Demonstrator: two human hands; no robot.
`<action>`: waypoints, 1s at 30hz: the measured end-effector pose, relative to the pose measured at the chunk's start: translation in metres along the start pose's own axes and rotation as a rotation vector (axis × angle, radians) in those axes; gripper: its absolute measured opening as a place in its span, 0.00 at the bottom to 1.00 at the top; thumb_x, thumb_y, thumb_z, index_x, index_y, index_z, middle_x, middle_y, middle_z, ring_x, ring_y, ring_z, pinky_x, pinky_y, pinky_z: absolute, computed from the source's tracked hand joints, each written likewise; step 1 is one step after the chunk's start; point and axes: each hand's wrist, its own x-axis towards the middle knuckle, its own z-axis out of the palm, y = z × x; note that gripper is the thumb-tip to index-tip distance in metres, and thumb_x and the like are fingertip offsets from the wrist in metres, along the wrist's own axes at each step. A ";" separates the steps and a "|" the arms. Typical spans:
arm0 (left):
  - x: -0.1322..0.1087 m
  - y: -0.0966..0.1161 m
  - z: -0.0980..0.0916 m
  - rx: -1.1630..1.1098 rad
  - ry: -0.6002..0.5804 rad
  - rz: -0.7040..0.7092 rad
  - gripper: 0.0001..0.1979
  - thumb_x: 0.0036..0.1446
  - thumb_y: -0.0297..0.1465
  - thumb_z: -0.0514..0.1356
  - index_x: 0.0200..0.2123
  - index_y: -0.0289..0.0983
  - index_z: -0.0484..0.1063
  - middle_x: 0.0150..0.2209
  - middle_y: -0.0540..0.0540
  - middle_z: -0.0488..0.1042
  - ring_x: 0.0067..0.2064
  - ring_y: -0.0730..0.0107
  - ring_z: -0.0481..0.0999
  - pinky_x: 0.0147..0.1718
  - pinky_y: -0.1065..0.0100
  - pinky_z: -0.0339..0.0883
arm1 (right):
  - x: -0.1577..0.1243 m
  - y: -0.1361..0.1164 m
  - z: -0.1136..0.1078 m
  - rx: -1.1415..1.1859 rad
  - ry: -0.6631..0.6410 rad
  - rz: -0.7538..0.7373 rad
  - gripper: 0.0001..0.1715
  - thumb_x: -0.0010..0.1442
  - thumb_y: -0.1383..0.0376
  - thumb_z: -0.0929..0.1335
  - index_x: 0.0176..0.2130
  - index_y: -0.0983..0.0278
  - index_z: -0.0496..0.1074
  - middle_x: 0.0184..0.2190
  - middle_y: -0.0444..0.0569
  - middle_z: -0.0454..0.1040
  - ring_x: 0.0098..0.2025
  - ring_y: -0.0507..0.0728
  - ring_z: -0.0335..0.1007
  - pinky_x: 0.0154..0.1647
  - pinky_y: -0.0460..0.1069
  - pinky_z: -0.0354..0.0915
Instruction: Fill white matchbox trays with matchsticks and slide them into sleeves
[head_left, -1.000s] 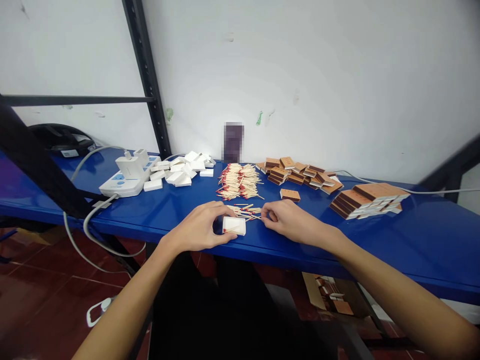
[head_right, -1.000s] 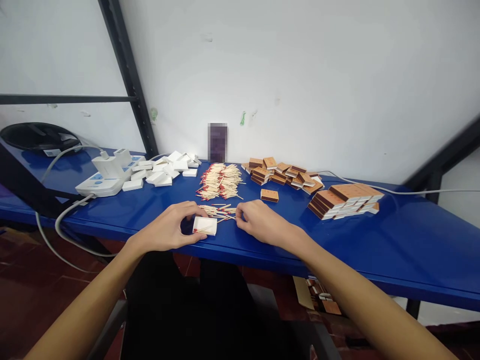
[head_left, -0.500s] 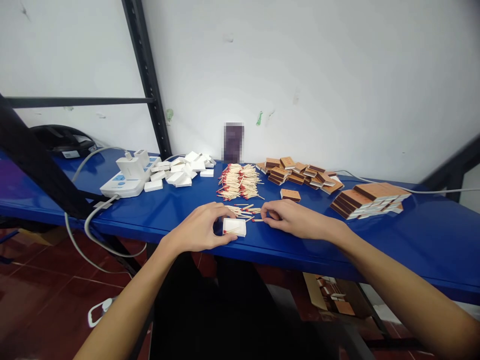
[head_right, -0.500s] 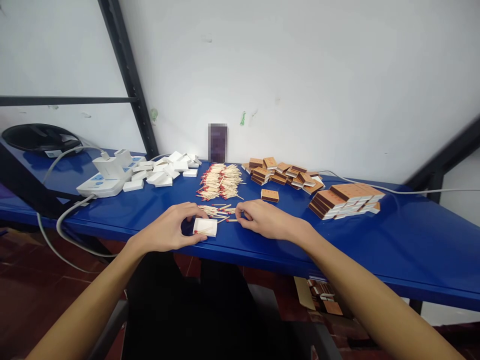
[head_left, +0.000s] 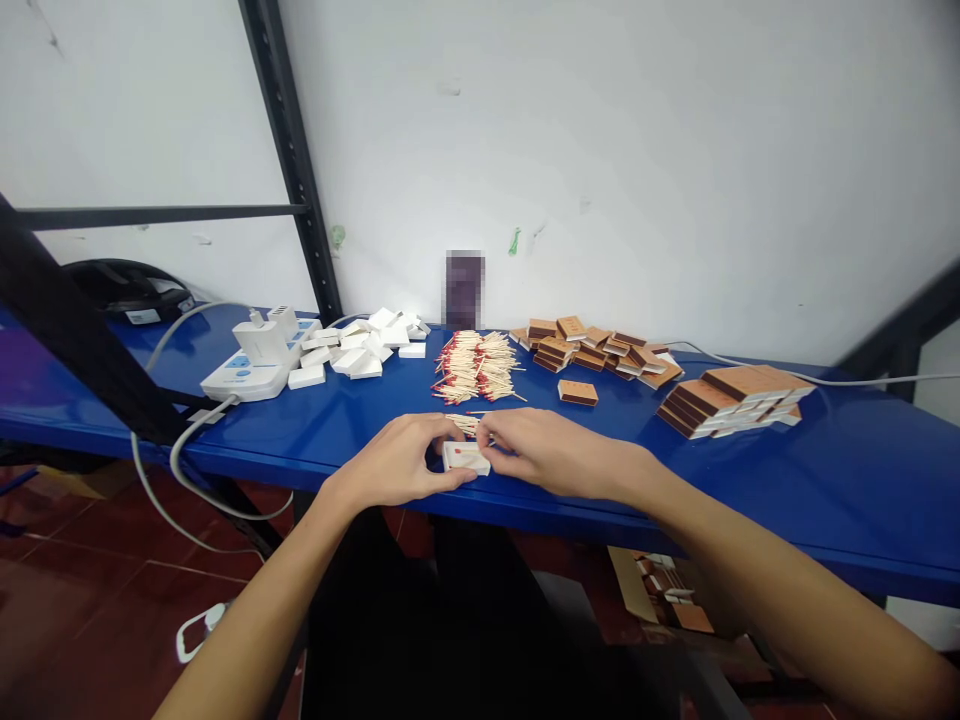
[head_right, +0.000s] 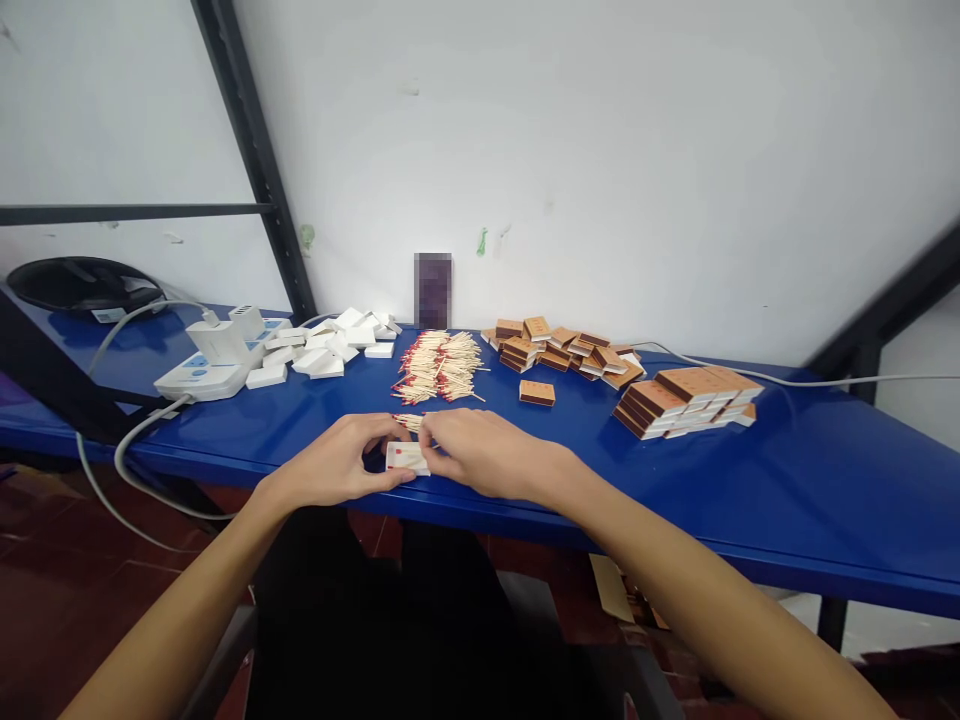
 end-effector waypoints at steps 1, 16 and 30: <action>0.000 0.000 0.000 -0.004 -0.004 0.002 0.14 0.58 0.42 0.62 0.44 0.40 0.74 0.37 0.49 0.77 0.37 0.65 0.74 0.36 0.67 0.63 | 0.002 -0.001 0.001 0.007 -0.006 -0.012 0.08 0.66 0.61 0.63 0.38 0.63 0.67 0.34 0.47 0.72 0.33 0.54 0.64 0.32 0.47 0.54; -0.005 0.000 -0.002 0.052 -0.011 0.039 0.14 0.53 0.41 0.64 0.40 0.40 0.72 0.40 0.47 0.74 0.46 0.58 0.72 0.49 0.60 0.63 | -0.001 0.037 0.006 -0.114 -0.021 0.080 0.14 0.68 0.61 0.59 0.38 0.63 0.70 0.37 0.52 0.74 0.38 0.58 0.68 0.37 0.50 0.58; -0.006 -0.004 0.002 0.039 -0.010 0.034 0.15 0.53 0.41 0.64 0.41 0.40 0.72 0.43 0.48 0.76 0.49 0.57 0.73 0.54 0.58 0.62 | 0.010 0.031 0.016 -0.142 0.051 0.023 0.08 0.66 0.65 0.62 0.43 0.63 0.69 0.41 0.52 0.75 0.42 0.59 0.69 0.42 0.51 0.60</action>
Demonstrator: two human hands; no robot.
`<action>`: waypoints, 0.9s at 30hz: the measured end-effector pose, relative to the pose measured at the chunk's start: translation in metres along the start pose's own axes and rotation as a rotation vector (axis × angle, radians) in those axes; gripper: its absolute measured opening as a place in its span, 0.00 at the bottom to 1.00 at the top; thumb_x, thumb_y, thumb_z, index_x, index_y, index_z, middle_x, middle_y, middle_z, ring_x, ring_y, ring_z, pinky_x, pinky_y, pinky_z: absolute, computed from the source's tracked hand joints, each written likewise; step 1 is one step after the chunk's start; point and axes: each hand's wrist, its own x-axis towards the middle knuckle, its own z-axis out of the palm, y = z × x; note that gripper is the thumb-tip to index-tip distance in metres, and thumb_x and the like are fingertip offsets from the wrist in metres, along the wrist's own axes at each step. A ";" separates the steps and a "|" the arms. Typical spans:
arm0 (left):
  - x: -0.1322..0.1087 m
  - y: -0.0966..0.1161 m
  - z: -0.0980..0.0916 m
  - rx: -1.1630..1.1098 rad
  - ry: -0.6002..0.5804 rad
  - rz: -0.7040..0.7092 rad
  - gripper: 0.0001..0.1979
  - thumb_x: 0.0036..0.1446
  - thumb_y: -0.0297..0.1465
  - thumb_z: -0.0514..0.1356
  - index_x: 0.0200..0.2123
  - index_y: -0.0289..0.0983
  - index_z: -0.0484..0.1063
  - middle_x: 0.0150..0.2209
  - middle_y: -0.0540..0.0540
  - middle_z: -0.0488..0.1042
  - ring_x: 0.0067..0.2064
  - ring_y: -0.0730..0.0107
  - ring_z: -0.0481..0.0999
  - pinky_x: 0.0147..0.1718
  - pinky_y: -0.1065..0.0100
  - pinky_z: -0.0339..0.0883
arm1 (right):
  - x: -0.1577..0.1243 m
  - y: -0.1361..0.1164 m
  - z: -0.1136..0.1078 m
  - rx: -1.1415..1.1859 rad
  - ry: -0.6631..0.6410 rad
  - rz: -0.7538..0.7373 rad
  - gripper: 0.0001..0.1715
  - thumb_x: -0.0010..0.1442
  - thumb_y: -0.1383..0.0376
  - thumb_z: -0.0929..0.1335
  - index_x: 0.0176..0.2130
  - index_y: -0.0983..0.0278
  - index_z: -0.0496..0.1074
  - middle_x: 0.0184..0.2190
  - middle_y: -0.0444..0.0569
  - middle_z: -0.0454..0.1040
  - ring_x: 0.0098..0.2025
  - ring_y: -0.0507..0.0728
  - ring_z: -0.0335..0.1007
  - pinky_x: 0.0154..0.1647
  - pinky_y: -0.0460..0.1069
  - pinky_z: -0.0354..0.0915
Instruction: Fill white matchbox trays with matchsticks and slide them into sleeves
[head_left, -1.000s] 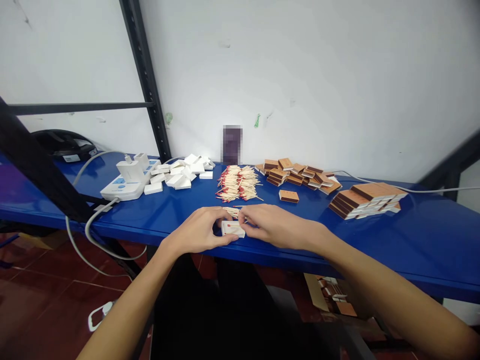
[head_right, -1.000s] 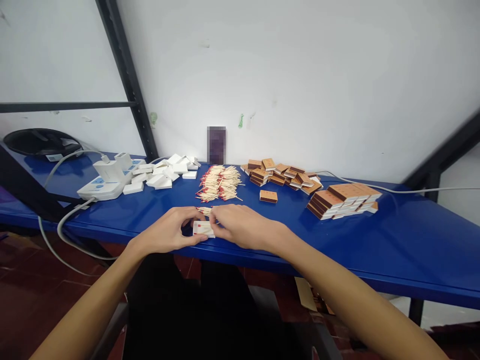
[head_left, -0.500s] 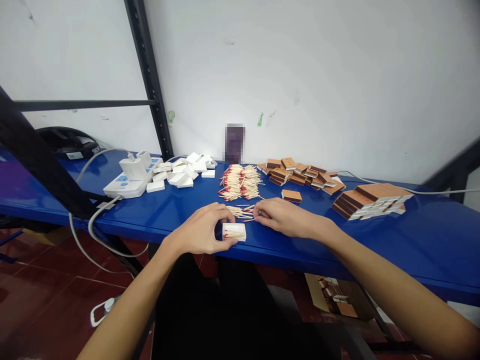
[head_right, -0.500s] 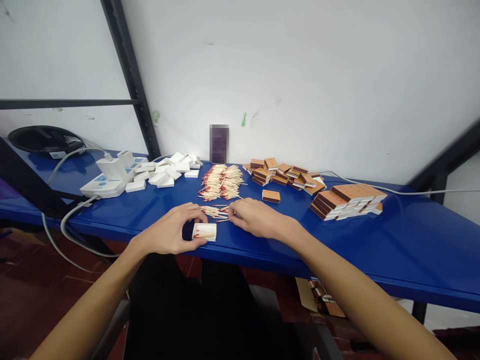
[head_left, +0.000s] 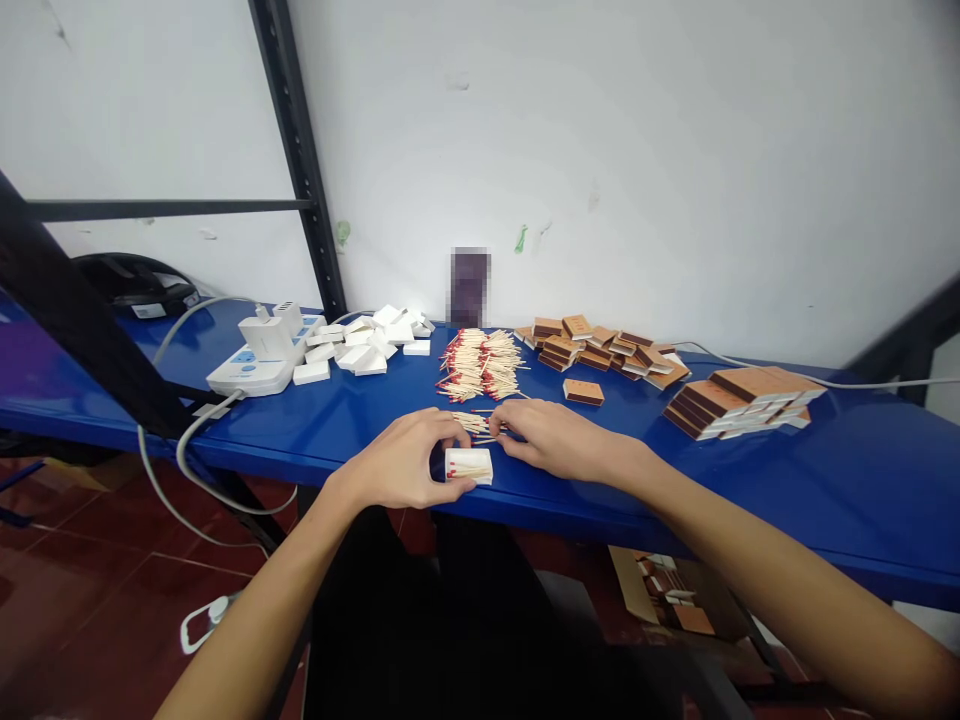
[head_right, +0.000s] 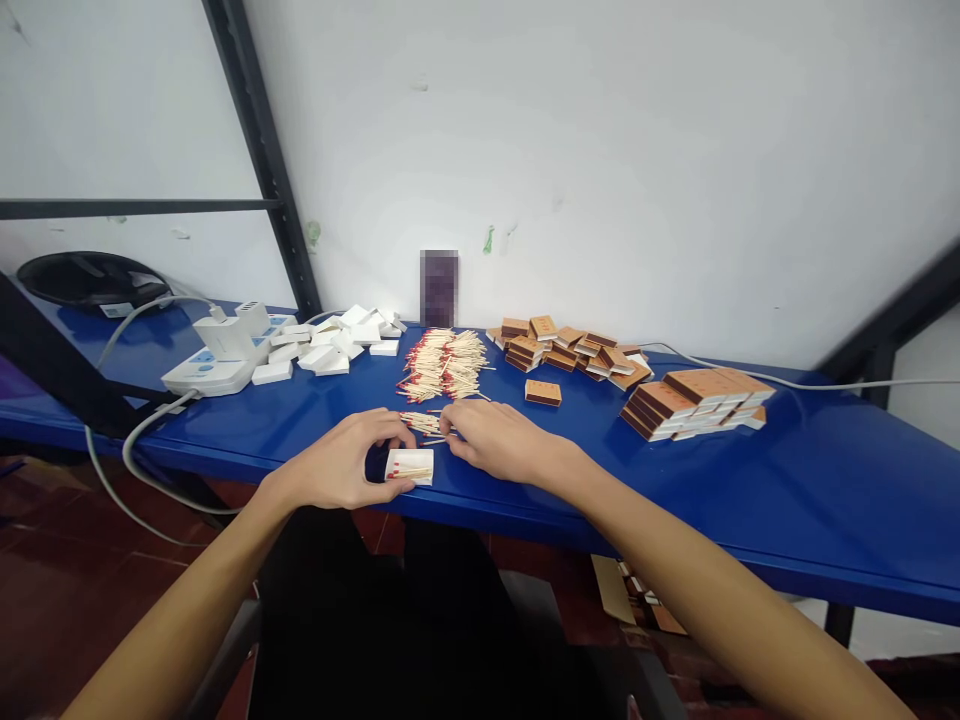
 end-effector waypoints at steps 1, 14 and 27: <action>0.000 0.000 0.000 0.000 -0.001 -0.001 0.15 0.53 0.41 0.64 0.41 0.40 0.72 0.43 0.48 0.76 0.49 0.57 0.73 0.54 0.58 0.62 | 0.000 0.000 0.000 0.003 -0.007 -0.008 0.08 0.66 0.65 0.62 0.43 0.63 0.69 0.41 0.52 0.75 0.43 0.59 0.69 0.42 0.52 0.60; 0.005 0.002 0.000 0.065 0.042 -0.088 0.13 0.53 0.41 0.64 0.35 0.39 0.72 0.35 0.47 0.76 0.38 0.60 0.74 0.38 0.63 0.64 | -0.002 -0.005 -0.011 0.068 -0.001 0.003 0.09 0.67 0.63 0.61 0.39 0.64 0.68 0.37 0.50 0.74 0.36 0.56 0.66 0.36 0.49 0.58; 0.004 0.004 -0.004 -0.002 0.029 -0.119 0.09 0.49 0.36 0.63 0.34 0.39 0.72 0.34 0.49 0.74 0.37 0.63 0.72 0.36 0.65 0.62 | 0.016 -0.009 -0.015 0.022 0.017 0.056 0.09 0.66 0.62 0.63 0.40 0.63 0.70 0.36 0.50 0.75 0.37 0.57 0.68 0.34 0.48 0.56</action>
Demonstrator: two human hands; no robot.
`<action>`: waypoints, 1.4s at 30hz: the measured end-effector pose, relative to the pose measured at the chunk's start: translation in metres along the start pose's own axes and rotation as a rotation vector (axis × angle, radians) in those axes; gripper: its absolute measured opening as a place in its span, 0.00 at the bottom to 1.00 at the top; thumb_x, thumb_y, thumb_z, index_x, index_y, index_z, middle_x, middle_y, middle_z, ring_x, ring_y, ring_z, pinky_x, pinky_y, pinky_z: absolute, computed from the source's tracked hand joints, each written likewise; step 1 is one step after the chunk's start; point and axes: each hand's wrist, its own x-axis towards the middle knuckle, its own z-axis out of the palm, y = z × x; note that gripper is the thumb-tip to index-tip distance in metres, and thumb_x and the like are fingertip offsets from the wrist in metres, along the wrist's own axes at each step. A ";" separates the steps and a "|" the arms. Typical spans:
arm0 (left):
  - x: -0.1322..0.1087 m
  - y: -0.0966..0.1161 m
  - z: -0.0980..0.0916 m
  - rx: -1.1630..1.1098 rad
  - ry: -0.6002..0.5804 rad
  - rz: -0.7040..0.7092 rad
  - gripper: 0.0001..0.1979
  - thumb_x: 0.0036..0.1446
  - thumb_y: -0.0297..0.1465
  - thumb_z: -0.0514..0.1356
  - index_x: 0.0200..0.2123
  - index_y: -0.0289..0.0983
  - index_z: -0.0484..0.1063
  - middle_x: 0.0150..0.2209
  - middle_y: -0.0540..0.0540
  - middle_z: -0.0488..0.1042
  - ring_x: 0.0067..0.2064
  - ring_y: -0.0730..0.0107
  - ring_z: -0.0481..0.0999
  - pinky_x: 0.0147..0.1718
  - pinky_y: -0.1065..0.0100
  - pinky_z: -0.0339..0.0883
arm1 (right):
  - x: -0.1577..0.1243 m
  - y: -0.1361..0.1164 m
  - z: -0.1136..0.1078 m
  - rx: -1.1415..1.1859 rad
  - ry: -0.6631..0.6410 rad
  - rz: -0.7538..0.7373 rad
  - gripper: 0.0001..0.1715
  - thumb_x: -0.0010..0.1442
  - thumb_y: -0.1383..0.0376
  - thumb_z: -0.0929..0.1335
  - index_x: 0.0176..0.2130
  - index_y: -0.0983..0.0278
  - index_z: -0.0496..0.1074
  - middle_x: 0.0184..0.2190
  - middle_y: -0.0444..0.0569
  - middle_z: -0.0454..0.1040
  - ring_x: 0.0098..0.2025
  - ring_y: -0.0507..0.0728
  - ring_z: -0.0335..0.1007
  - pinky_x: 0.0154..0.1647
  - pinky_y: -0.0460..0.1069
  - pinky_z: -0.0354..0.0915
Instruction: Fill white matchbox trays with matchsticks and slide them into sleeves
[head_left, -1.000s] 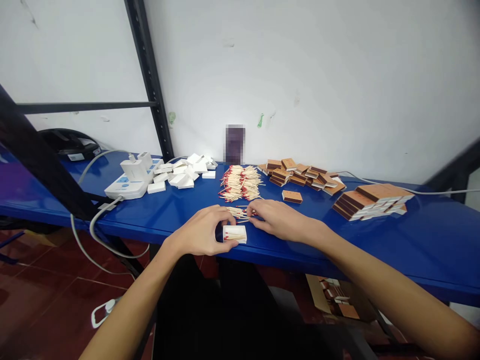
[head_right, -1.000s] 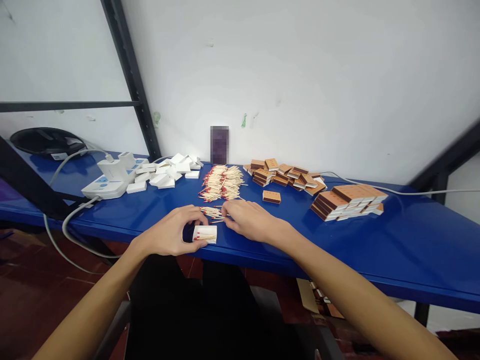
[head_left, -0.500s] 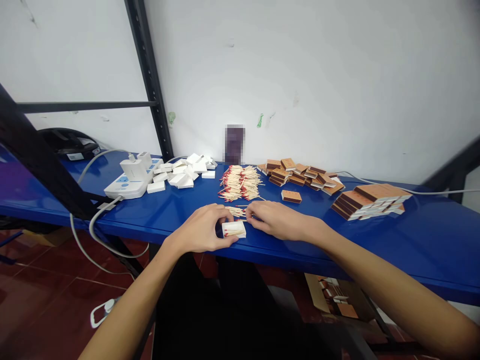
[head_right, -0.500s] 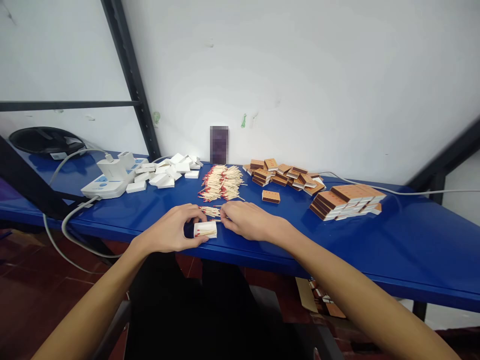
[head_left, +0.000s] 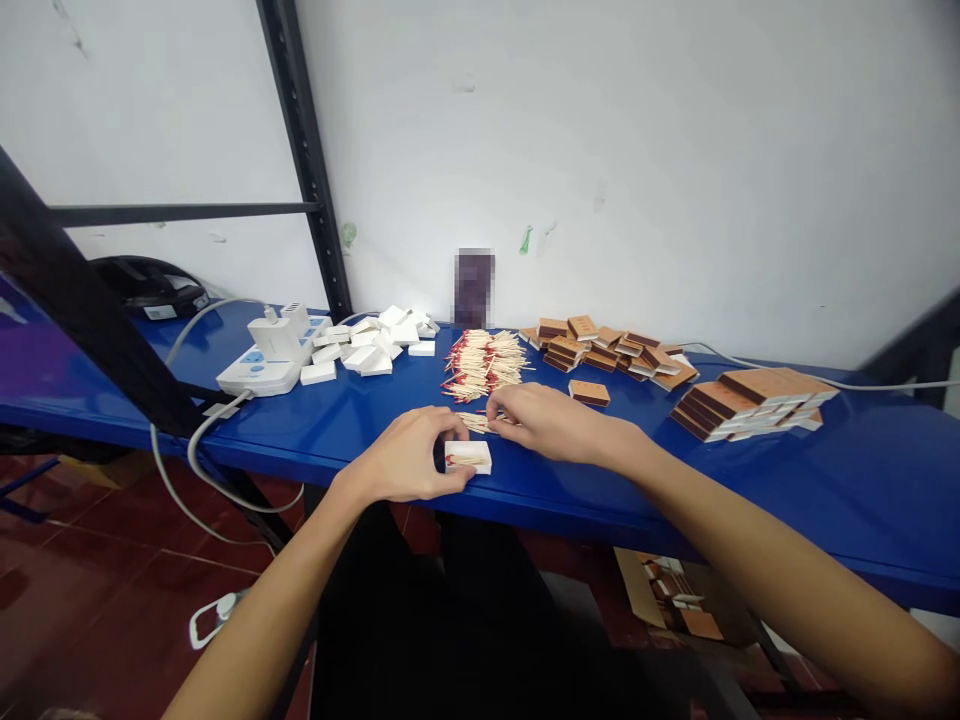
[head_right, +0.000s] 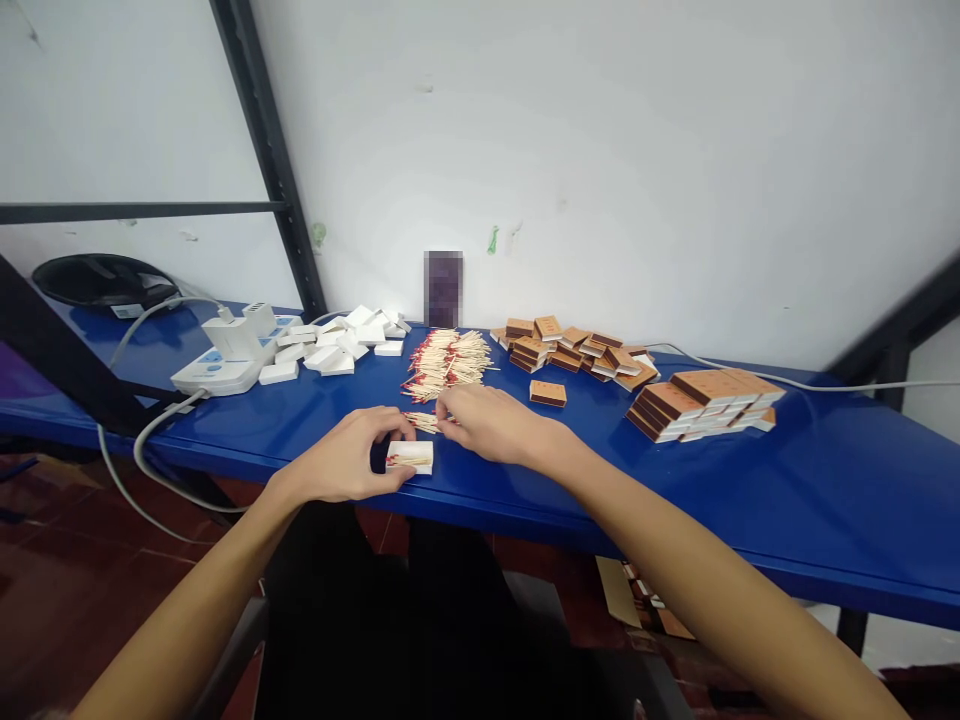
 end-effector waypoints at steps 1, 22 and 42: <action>-0.001 0.000 -0.001 -0.017 -0.014 0.007 0.09 0.49 0.35 0.63 0.34 0.39 0.72 0.34 0.50 0.74 0.36 0.64 0.72 0.36 0.66 0.62 | 0.002 0.001 0.001 0.002 -0.022 0.002 0.09 0.66 0.62 0.64 0.40 0.64 0.71 0.37 0.51 0.75 0.38 0.57 0.68 0.35 0.49 0.56; -0.006 -0.013 -0.014 -0.128 -0.126 0.043 0.13 0.49 0.37 0.66 0.37 0.37 0.74 0.33 0.50 0.71 0.34 0.67 0.70 0.36 0.67 0.63 | 0.024 -0.015 0.003 -0.096 -0.130 -0.082 0.05 0.59 0.68 0.65 0.37 0.64 0.72 0.36 0.52 0.76 0.35 0.57 0.68 0.31 0.48 0.55; -0.002 -0.009 -0.007 -0.149 -0.090 -0.022 0.13 0.51 0.40 0.65 0.35 0.37 0.73 0.28 0.53 0.71 0.28 0.71 0.67 0.29 0.69 0.58 | 0.009 -0.024 -0.022 0.063 -0.248 -0.123 0.08 0.60 0.63 0.65 0.33 0.65 0.72 0.25 0.45 0.70 0.25 0.51 0.59 0.26 0.46 0.51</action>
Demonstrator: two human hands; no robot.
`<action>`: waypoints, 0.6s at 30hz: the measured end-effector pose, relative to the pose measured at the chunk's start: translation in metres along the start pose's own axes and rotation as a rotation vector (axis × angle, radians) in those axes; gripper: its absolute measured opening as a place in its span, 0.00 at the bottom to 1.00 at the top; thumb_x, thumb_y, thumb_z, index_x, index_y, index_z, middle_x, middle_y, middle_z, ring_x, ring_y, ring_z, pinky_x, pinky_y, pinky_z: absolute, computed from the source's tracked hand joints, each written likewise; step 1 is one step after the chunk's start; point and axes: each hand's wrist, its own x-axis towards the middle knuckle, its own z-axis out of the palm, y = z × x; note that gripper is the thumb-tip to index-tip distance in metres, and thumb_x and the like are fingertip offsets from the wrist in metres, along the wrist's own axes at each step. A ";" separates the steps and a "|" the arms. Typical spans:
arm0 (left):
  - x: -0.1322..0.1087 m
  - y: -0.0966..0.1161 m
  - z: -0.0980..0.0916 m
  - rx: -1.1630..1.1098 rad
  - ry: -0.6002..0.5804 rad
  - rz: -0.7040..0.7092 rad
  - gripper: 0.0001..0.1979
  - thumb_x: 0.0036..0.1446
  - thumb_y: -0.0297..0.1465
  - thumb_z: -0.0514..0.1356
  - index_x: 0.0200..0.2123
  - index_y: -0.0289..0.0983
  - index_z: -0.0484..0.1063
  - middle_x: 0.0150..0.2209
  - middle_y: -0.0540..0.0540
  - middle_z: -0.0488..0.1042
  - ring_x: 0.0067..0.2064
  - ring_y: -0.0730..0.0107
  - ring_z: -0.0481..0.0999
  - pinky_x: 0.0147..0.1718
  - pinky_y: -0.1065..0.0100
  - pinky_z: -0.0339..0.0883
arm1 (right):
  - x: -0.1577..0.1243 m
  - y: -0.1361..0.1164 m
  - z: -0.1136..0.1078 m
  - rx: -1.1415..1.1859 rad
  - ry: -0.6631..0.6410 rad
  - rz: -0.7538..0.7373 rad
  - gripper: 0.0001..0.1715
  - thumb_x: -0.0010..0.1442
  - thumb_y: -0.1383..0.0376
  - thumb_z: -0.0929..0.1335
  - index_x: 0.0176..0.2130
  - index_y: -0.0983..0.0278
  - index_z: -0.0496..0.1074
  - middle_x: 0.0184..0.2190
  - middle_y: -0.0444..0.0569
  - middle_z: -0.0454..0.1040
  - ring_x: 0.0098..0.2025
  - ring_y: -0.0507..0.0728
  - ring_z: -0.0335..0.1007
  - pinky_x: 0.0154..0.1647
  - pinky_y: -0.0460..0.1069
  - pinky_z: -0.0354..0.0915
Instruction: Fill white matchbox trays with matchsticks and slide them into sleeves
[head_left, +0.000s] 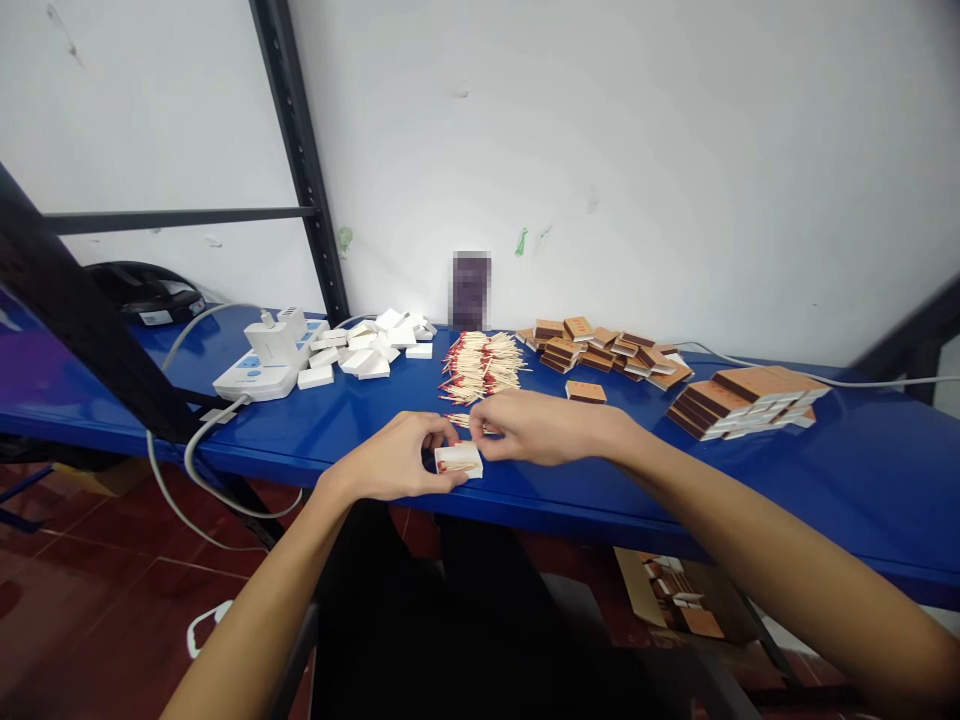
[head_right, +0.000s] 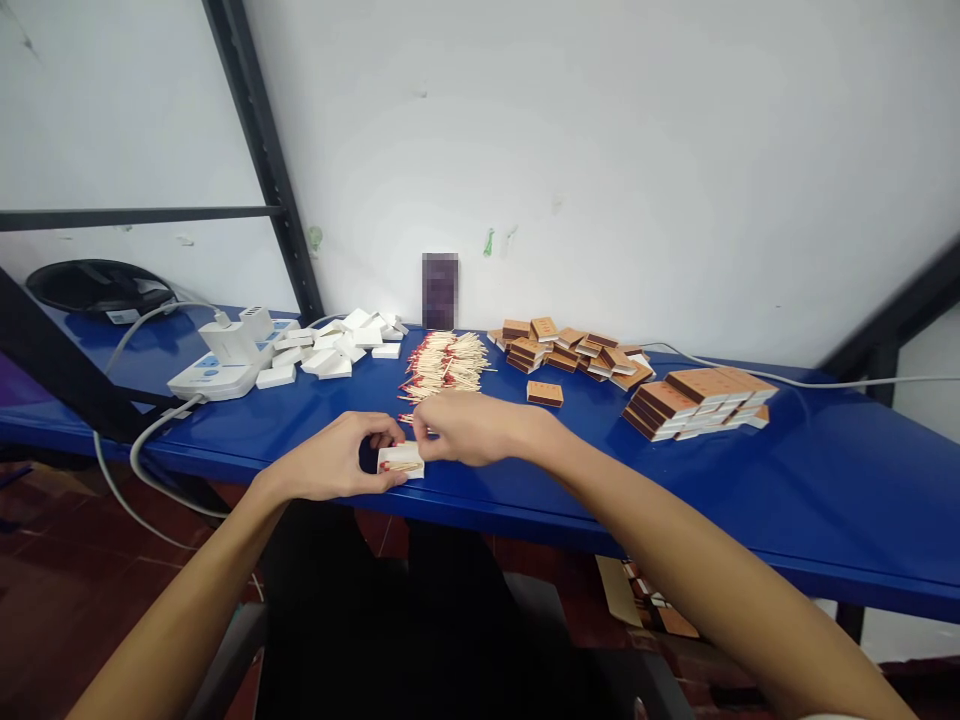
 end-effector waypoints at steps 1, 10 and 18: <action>0.000 0.001 0.000 0.006 -0.001 0.004 0.13 0.51 0.39 0.65 0.35 0.37 0.73 0.28 0.53 0.71 0.28 0.71 0.67 0.29 0.69 0.58 | 0.001 -0.004 0.002 0.007 -0.020 -0.012 0.08 0.60 0.62 0.66 0.34 0.65 0.72 0.24 0.45 0.69 0.25 0.51 0.59 0.26 0.46 0.51; -0.001 0.005 -0.003 0.027 0.010 0.042 0.12 0.52 0.39 0.65 0.35 0.37 0.72 0.28 0.53 0.71 0.29 0.71 0.67 0.30 0.69 0.59 | -0.004 0.005 -0.003 0.036 0.128 0.044 0.08 0.62 0.65 0.64 0.34 0.65 0.72 0.26 0.45 0.71 0.27 0.51 0.61 0.29 0.46 0.53; -0.003 0.003 -0.004 0.068 0.028 0.014 0.15 0.51 0.39 0.66 0.41 0.39 0.74 0.34 0.50 0.73 0.35 0.65 0.71 0.36 0.67 0.62 | -0.018 0.035 0.011 -0.014 0.172 0.043 0.15 0.62 0.63 0.67 0.48 0.63 0.72 0.29 0.46 0.73 0.29 0.53 0.65 0.31 0.47 0.56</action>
